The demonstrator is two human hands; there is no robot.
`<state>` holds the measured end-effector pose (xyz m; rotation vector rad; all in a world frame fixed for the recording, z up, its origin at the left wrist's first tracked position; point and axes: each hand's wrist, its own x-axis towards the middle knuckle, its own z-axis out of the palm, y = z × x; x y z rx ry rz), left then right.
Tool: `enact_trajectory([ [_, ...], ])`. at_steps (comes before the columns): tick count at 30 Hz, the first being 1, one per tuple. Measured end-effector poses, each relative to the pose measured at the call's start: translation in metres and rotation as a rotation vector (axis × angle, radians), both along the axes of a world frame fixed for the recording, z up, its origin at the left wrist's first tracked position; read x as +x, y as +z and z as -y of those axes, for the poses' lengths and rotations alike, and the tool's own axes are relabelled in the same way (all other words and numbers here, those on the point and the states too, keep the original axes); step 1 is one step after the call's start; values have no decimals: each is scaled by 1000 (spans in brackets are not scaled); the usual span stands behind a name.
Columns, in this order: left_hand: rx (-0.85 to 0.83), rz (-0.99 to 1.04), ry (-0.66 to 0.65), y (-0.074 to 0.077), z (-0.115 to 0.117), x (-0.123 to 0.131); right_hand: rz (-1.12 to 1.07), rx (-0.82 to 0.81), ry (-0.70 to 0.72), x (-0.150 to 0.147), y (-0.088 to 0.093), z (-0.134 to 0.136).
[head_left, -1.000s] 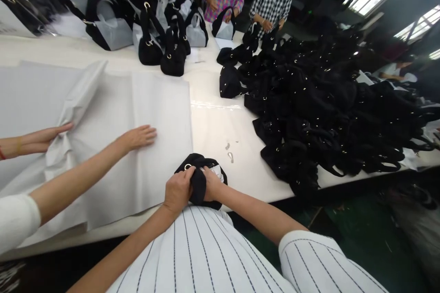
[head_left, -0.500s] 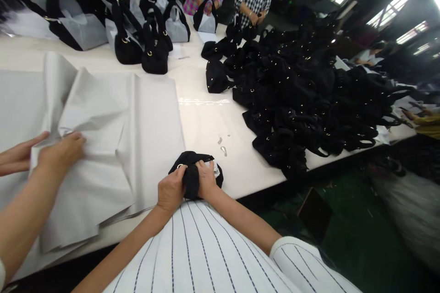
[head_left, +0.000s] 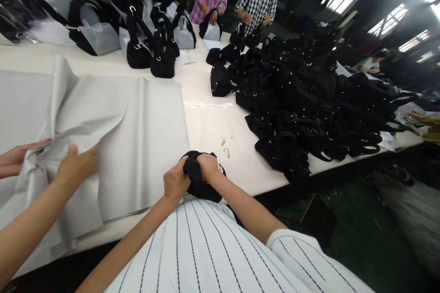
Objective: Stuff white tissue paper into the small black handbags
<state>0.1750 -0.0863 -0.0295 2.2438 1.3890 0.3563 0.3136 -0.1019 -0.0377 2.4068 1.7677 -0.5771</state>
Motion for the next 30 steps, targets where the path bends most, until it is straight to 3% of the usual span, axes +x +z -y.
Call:
enact_trajectory([
  [7,25,16,-22,-4,-4,3,14,13,38,1,-4,-6],
  [13,-116,37,-123,-7,7,-8,116,173,-132,4,-17,17],
  [19,-130,-60,-203,-6,7,-3,131,78,-191,10,-24,-9],
  [22,-86,-91,-182,-3,1,5,101,47,-272,14,-17,-26],
  [25,-47,-101,-116,0,-4,4,9,42,-328,22,-3,-27],
  [30,-30,-66,-2,-4,-2,-21,-353,400,-350,43,17,25],
])
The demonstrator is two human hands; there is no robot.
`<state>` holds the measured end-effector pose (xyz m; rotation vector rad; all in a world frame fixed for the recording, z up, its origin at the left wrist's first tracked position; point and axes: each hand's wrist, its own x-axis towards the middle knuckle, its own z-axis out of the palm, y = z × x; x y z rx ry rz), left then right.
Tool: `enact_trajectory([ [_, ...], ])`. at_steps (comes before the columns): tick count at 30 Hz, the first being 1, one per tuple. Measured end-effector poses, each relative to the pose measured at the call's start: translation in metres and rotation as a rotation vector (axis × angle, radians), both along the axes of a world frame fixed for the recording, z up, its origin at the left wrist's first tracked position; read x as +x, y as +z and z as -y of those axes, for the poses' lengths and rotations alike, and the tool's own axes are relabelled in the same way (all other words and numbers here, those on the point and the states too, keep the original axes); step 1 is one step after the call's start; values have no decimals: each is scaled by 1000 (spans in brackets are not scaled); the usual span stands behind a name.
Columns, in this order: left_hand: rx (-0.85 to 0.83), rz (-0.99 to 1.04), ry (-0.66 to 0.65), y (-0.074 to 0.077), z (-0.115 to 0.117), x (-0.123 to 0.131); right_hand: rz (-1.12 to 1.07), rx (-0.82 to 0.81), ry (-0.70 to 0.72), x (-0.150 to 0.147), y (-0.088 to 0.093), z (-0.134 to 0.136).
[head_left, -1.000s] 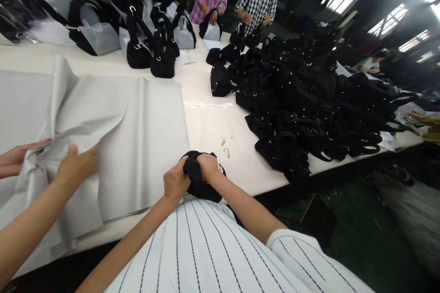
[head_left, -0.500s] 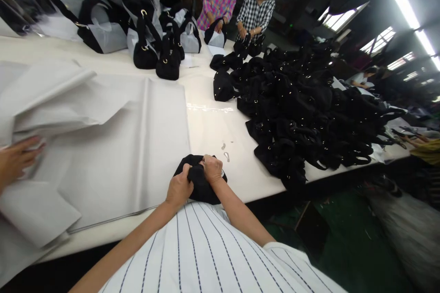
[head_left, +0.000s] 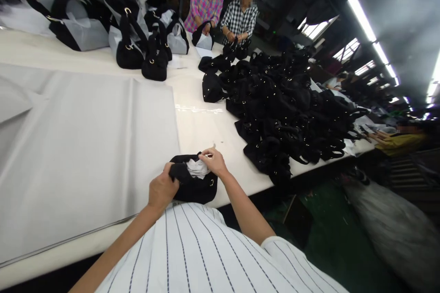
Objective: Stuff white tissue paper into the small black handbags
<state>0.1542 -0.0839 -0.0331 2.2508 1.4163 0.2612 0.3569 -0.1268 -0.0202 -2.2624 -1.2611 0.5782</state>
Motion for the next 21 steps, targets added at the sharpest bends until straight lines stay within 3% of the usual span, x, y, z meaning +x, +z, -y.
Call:
enact_trajectory([
  [4,54,56,24,-3,8,-12,-137,4,-120,1,3,47],
  [7,66,68,-9,-5,10,-9,-148,66,-14,-18,2,58],
  [12,92,136,-87,-6,7,-3,-185,147,312,-54,-13,45],
  [17,133,196,-66,-3,7,-5,-43,37,259,-56,-41,22],
  [21,149,331,99,-12,-1,-9,-196,37,200,-38,-40,15],
])
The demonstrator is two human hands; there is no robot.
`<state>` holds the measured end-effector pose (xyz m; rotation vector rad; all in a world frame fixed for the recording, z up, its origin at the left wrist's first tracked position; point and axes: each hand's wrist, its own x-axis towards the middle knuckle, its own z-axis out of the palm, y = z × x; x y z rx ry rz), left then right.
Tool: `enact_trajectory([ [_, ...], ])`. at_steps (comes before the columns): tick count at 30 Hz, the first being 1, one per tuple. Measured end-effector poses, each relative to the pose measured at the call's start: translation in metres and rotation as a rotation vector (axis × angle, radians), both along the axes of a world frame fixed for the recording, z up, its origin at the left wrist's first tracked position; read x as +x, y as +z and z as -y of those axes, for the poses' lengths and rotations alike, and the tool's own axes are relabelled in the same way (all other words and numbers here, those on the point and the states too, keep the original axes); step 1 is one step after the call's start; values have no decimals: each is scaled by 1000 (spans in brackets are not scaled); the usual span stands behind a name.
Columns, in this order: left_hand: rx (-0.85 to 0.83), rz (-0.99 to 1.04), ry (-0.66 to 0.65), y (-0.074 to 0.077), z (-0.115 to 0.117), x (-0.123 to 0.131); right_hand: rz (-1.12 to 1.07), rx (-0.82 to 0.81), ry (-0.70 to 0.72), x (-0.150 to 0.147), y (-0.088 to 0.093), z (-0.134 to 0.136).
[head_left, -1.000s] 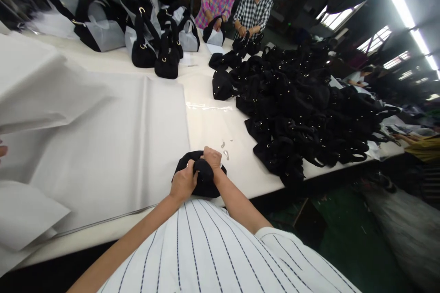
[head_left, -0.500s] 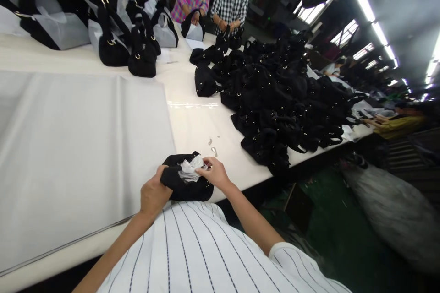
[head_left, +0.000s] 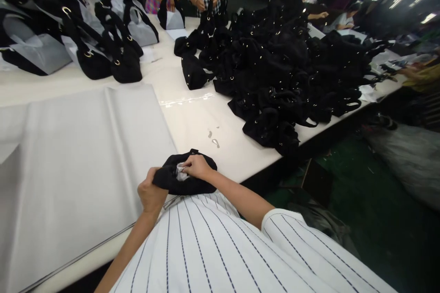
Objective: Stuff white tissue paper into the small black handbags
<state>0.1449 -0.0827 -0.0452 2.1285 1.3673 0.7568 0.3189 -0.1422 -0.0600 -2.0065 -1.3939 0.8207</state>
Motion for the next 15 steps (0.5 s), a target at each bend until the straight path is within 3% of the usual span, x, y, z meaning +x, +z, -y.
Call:
enact_trajectory([
  [3,-49,83,163,-11,-9,-3,19,1,-146,2,4,6],
  [5,-110,110,178,-11,-14,-4,133,-15,-207,-2,5,10],
  [9,-229,-109,154,12,-14,-3,218,-49,-257,-2,6,16],
  [12,-364,-312,28,34,-2,-3,26,-21,-302,10,6,24],
  [15,-492,-200,-210,41,16,0,-253,76,-325,22,4,39],
])
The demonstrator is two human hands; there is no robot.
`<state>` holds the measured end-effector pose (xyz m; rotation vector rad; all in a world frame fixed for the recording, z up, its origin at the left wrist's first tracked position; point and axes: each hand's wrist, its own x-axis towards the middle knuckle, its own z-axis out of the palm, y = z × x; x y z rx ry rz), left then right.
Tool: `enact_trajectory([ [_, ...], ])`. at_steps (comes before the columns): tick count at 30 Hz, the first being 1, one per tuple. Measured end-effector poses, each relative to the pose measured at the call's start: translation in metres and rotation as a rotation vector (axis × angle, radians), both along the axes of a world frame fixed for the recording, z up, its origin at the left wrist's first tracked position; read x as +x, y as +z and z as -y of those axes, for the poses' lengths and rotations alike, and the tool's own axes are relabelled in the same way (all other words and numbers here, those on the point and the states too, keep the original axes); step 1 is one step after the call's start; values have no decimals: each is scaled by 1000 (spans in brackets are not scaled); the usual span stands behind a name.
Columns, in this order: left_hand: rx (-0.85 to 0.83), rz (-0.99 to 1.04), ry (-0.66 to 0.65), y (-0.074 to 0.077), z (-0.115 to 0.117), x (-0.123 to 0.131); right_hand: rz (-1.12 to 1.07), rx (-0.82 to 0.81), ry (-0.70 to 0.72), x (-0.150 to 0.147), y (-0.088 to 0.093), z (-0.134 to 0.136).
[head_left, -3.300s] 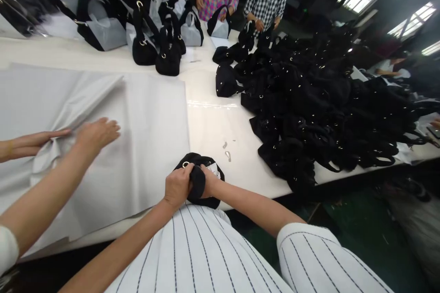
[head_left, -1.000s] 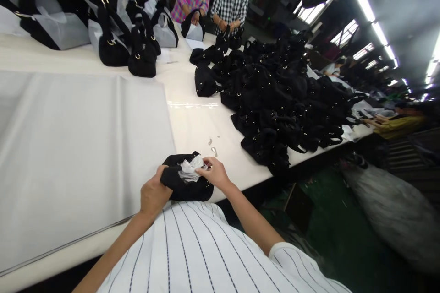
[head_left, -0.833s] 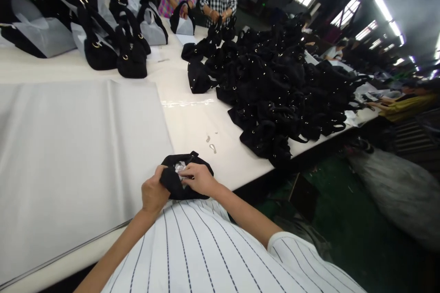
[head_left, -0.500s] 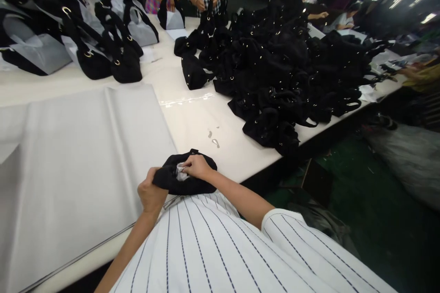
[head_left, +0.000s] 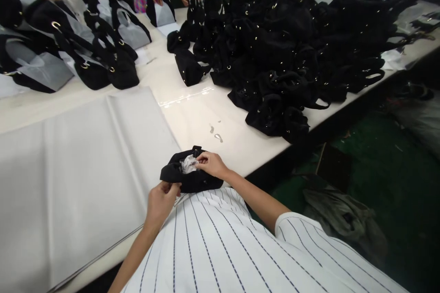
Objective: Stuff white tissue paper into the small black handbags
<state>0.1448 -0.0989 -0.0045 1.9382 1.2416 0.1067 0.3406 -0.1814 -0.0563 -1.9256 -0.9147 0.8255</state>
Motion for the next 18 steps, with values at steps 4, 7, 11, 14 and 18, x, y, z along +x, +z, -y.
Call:
enact_trajectory([
  [4,290,246,-273,-10,13,13,-35,86,-207,4,-6,12],
  [7,534,248,-480,-19,6,29,89,47,-231,7,-11,5],
  [11,637,82,-651,-22,-11,58,155,-36,-93,25,-16,-20],
  [14,641,-77,-726,-18,-19,77,78,-72,-19,46,-21,-38],
  [18,566,-103,-816,-20,-30,81,88,-73,118,62,-28,-53],
])
